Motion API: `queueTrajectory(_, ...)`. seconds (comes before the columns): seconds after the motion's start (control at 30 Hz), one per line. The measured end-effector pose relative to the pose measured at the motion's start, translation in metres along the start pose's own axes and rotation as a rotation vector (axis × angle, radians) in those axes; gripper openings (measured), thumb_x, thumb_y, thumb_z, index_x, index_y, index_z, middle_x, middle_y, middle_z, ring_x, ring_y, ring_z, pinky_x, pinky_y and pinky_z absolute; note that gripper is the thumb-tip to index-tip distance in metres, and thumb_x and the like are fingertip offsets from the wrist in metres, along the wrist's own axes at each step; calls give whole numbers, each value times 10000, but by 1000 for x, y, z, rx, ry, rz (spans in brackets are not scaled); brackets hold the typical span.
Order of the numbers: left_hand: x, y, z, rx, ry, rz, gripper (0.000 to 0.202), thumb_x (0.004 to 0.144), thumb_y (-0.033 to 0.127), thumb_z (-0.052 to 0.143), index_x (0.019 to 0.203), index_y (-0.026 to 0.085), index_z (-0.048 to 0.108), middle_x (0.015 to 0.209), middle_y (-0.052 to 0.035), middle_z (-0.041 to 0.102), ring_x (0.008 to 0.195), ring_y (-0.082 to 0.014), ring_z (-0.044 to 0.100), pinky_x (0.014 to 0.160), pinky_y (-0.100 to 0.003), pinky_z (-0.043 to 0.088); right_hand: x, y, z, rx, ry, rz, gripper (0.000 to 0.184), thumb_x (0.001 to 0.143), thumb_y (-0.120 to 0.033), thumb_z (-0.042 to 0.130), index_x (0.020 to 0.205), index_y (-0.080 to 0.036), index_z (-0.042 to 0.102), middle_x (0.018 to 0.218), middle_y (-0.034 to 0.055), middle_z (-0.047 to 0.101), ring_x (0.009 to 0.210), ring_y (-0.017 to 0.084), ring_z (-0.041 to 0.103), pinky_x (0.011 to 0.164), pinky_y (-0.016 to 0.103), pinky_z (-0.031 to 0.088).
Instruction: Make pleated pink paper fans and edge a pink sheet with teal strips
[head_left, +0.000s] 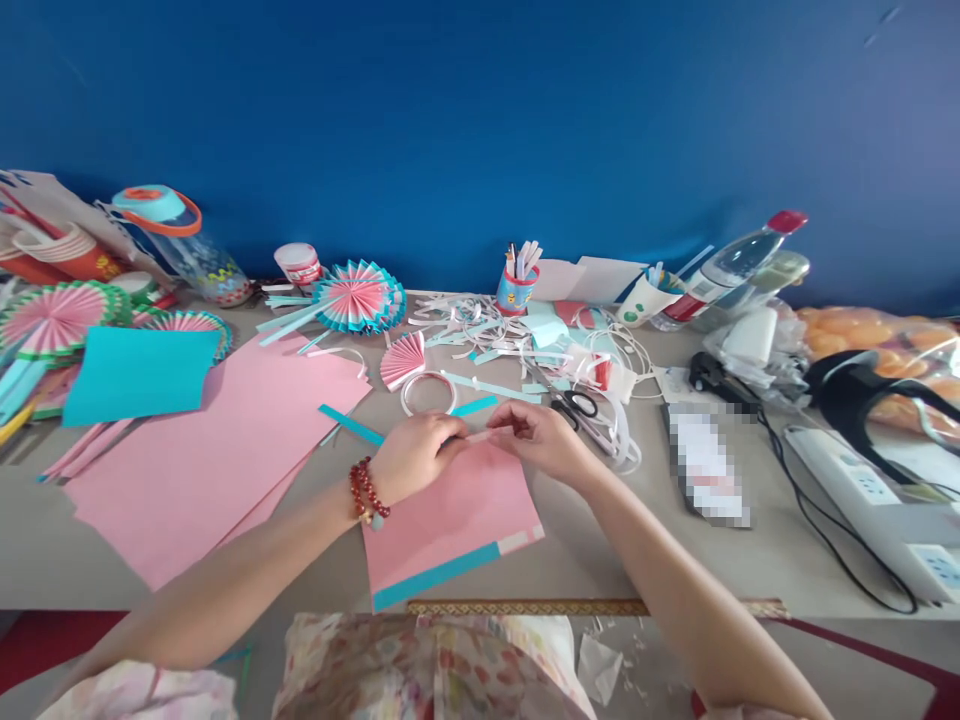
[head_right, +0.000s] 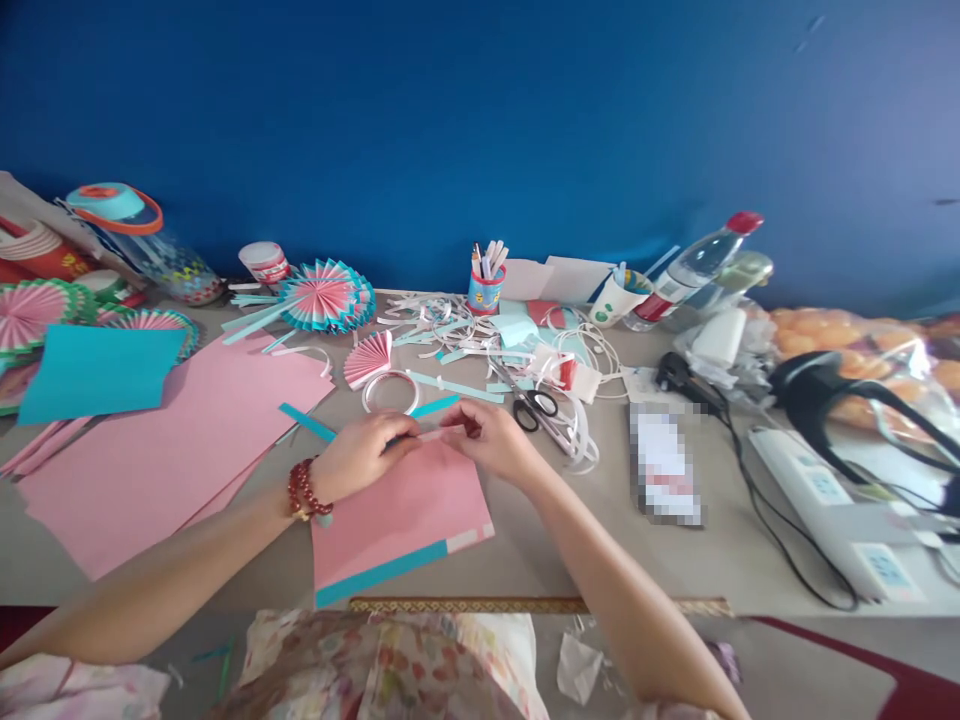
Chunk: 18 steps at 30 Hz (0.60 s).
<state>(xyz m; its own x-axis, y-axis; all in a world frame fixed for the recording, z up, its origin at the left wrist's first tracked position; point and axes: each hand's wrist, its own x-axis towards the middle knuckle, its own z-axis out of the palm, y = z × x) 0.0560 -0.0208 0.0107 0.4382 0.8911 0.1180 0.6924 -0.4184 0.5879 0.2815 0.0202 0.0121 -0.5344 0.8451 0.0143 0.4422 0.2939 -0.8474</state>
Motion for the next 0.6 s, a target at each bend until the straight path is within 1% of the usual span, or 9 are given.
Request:
queueTrajectory(0.07, 2, 0, -1, -88, -8, -64, 180, 960, 292, 526, 903, 192, 665, 891, -26, 713, 852, -182, 650, 743, -264, 455, 1, 4, 2, 42, -1, 28, 191, 859, -368, 635, 853, -178, 656, 701, -21, 578, 596, 106, 472, 553, 223, 372)
queueTrajectory(0.17, 0, 2, -3, -157, -6, -133, 192, 938, 307, 539, 841, 188, 655, 801, -4, 693, 727, -151, 622, 657, -233, 422, 0, 12, 4, 99, -11, 72, 311, 880, -470, 609, 788, -174, 634, 612, -40, 502, 551, 98, 428, 506, 216, 325)
queueTrajectory(0.27, -1, 5, -4, -229, -31, -176, 217, 929, 304, 514, 811, 183, 650, 715, 15, 651, 623, -123, 567, 589, -213, 391, -3, 14, 4, 118, -28, 76, 352, 913, -504, 552, 800, -179, 625, 621, -27, 528, 559, 113, 463, 499, 224, 347)
queueTrajectory(0.3, -1, 6, -4, -253, -36, -187, 221, 925, 301, 507, 803, 180, 646, 699, 18, 637, 612, -119, 556, 577, -207, 384, -5, 13, 4, 88, -4, 59, 338, 926, -492, 534, 827, -184, 631, 644, -17, 555, 575, 124, 489, 515, 234, 372)
queueTrajectory(0.33, -1, 7, -3, -275, -40, -199, 224, 921, 297, 500, 796, 178, 643, 687, 21, 623, 604, -115, 546, 568, -202, 377, -6, 10, 4, 29, 52, 27, 307, 933, -470, 530, 871, -190, 640, 691, -1, 593, 613, 142, 525, 552, 252, 407)
queueTrajectory(0.4, 0, 7, -1, -310, -54, -223, 227, 915, 289, 486, 793, 175, 639, 665, 25, 594, 579, -106, 523, 552, -196, 364, -10, 1, 5, -167, 234, -87, 227, 929, -407, 555, 975, -207, 651, 857, 51, 663, 767, 198, 592, 696, 319, 467)
queueTrajectory(0.47, 0, 6, 2, -313, -68, -228, 222, 905, 273, 478, 777, 173, 629, 634, 30, 554, 548, -101, 485, 533, -194, 349, -15, -9, 7, -383, 374, -225, 162, 921, -333, 583, 1017, -223, 654, 992, 89, 678, 919, 245, 598, 836, 384, 448)
queueTrajectory(0.53, 0, 4, 5, -294, -65, -214, 215, 892, 252, 474, 749, 172, 612, 614, 32, 522, 539, -101, 452, 516, -194, 334, -18, -17, 11, -520, 348, -323, 107, 934, -275, 569, 941, -228, 665, 941, 78, 691, 905, 241, 596, 840, 387, 417)
queueTrajectory(0.6, 0, 2, 8, -297, -49, -200, 207, 887, 241, 472, 751, 173, 613, 629, 30, 533, 559, -103, 459, 520, -191, 339, -20, -20, 15, -577, 251, -357, 150, 950, -243, 547, 860, -223, 665, 832, 53, 696, 816, 212, 596, 782, 362, 396)
